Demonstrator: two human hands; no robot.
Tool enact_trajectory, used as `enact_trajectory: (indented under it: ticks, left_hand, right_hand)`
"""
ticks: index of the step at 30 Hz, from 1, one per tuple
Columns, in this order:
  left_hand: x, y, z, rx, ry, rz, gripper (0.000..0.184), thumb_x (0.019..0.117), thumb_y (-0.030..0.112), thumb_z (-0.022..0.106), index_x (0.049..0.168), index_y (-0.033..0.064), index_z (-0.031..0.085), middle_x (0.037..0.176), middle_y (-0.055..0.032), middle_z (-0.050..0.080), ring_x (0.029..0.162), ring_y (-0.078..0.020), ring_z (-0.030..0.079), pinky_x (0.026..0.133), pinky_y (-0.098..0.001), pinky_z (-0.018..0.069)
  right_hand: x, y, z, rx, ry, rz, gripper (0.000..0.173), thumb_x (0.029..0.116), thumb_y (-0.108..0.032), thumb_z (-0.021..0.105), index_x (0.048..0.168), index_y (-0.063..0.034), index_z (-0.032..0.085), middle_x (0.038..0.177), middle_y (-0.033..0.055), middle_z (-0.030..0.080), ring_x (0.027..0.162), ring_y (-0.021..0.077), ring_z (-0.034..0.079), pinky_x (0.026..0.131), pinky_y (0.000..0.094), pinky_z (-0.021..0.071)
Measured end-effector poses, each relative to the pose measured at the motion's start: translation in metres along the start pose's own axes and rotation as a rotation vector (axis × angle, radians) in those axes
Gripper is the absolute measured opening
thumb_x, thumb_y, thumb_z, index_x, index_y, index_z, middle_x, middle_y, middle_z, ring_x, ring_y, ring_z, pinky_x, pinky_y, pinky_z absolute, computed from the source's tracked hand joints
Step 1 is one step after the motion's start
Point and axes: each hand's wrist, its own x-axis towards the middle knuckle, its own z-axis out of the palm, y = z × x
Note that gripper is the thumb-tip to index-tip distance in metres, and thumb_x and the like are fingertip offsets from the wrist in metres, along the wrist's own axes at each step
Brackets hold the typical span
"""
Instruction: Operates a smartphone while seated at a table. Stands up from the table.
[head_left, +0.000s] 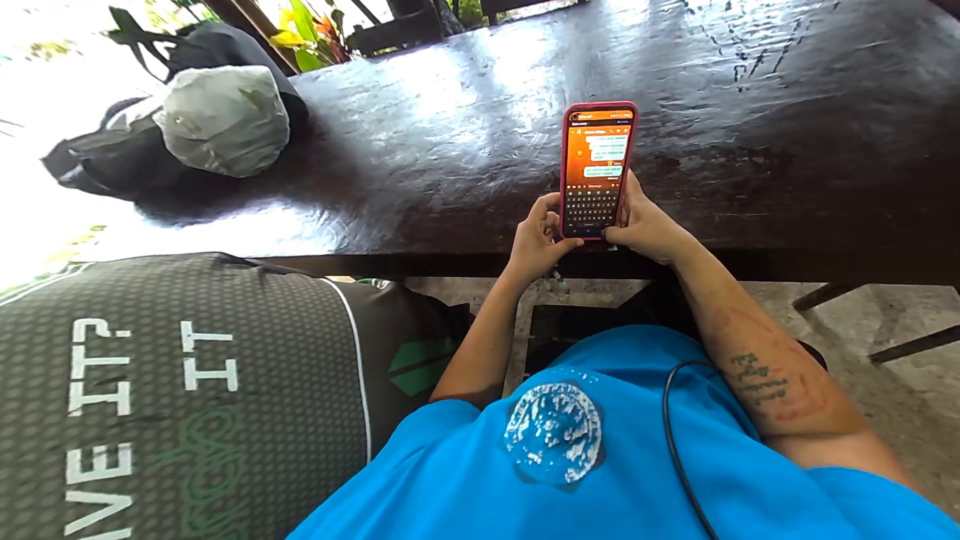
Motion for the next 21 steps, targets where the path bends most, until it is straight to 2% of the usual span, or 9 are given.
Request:
enact_trajectory:
  ticks: [3, 10, 15, 21]
  left_hand:
    - [-0.0003, -0.0007, 0.0, 0.005, 0.002, 0.008, 0.074, 0.0754, -0.009, 0.082, 0.139, -0.0012, 0.044, 0.093, -0.0056, 0.071, 0.078, -0.0069, 0.067, 0.072, -0.0227, 0.0564]
    - [0.0001, 0.0006, 0.0, 0.041, 0.0, -0.009, 0.075, 0.0753, -0.007, 0.083, 0.14, -0.0017, 0.045, 0.092, -0.005, 0.07, 0.077, -0.006, 0.065, 0.07, -0.0211, 0.0547]
    - [0.0005, -0.0002, -0.0007, 0.038, -0.01, -0.005, 0.075, 0.076, -0.006, 0.083, 0.14, -0.0025, 0.044, 0.097, -0.0082, 0.072, 0.084, -0.01, 0.07, 0.077, -0.0259, 0.0581]
    - [0.0007, -0.0005, -0.0005, 0.05, -0.008, -0.008, 0.076, 0.0752, -0.006, 0.083, 0.14, -0.002, 0.044, 0.094, -0.0066, 0.07, 0.08, -0.0078, 0.068, 0.074, -0.0235, 0.0564]
  right_hand:
    - [0.0003, 0.0007, 0.0, -0.007, 0.003, 0.004, 0.114, 0.0762, 0.029, 0.055, 0.161, -0.0148, -0.007, 0.15, 0.0115, 0.05, 0.125, 0.0157, 0.063, 0.103, 0.0309, 0.0544]
    - [0.0005, -0.0005, 0.0016, -0.027, 0.03, 0.012, 0.113, 0.0775, 0.028, 0.058, 0.161, -0.0165, -0.004, 0.149, 0.0114, 0.051, 0.123, 0.0161, 0.063, 0.101, 0.0318, 0.0555]
    - [0.0024, 0.0016, 0.0009, -0.099, 0.054, 0.015, 0.114, 0.0772, 0.025, 0.06, 0.161, -0.0156, -0.005, 0.147, 0.013, 0.052, 0.121, 0.017, 0.065, 0.1, 0.0346, 0.0565]
    - [0.0014, -0.0004, 0.0016, -0.072, 0.055, 0.017, 0.114, 0.0778, 0.025, 0.063, 0.162, -0.0161, -0.004, 0.148, 0.0134, 0.05, 0.122, 0.0174, 0.064, 0.101, 0.0335, 0.0558]
